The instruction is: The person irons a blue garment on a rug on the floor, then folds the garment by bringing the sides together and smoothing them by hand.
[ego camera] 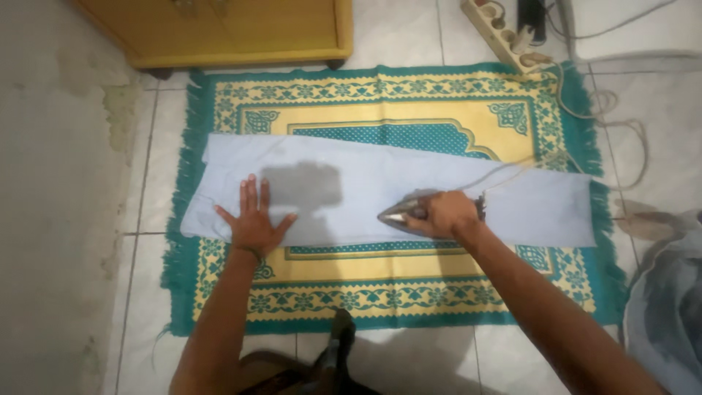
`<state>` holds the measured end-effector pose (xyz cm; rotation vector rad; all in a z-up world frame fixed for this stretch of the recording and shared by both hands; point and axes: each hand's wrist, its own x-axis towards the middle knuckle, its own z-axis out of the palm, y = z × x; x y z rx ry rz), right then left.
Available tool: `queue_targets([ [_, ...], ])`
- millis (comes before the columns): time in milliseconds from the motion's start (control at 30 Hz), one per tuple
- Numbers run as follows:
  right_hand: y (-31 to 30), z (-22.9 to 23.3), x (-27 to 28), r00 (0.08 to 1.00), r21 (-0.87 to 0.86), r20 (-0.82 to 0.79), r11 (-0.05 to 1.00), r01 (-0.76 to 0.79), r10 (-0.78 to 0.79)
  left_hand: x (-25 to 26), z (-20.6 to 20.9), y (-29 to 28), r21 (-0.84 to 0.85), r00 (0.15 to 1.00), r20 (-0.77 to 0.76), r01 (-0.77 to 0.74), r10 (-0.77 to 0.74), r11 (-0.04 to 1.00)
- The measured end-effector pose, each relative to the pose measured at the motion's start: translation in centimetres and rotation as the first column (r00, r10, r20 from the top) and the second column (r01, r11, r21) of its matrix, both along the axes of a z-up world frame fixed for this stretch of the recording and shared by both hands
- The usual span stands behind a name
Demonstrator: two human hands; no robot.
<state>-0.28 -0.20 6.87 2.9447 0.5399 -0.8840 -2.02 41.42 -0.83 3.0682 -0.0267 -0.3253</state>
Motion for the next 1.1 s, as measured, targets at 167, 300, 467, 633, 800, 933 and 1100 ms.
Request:
queue_targets([
  [167,-1.7,0.6,-1.0,0.993,-0.14,-0.054,0.984,-0.107,0.101,0.2,0.2,-0.1,0.006,0.998,-0.068,0.0,0.001,1.0],
  [300,-3.7,1.3,-1.6,0.997,-0.071,0.003,0.995,0.071,-0.071,0.2,-0.3,0.2,-0.024,1.0,-0.028,-0.002,0.002,1.0],
  [467,-6.5,1.5,-2.7,0.998,-0.058,0.032,0.996,0.061,-0.059,0.3,-1.4,0.8,-0.061,1.0,0.007,0.014,-0.014,0.998],
  [633,-8.4,0.9,-2.5,0.991,-0.171,-0.032,0.978,0.12,-0.127,0.1,-1.5,0.9,-0.095,0.999,0.04,0.019,-0.016,0.995],
  [800,-7.3,0.6,-2.6,0.993,-0.102,-0.013,0.988,0.115,-0.117,0.3,-0.3,0.4,-0.018,0.998,-0.056,-0.001,0.0,1.0],
  [933,-4.0,1.1,-2.6,0.992,-0.13,-0.098,0.989,0.067,-0.08,0.3,0.2,0.1,-0.025,0.997,-0.077,-0.023,0.021,0.999],
  [1100,-2.1,1.2,-3.0,0.993,-0.029,-0.038,0.993,0.113,-0.114,0.3,-0.4,0.4,-0.036,0.999,-0.035,0.011,-0.012,0.999],
])
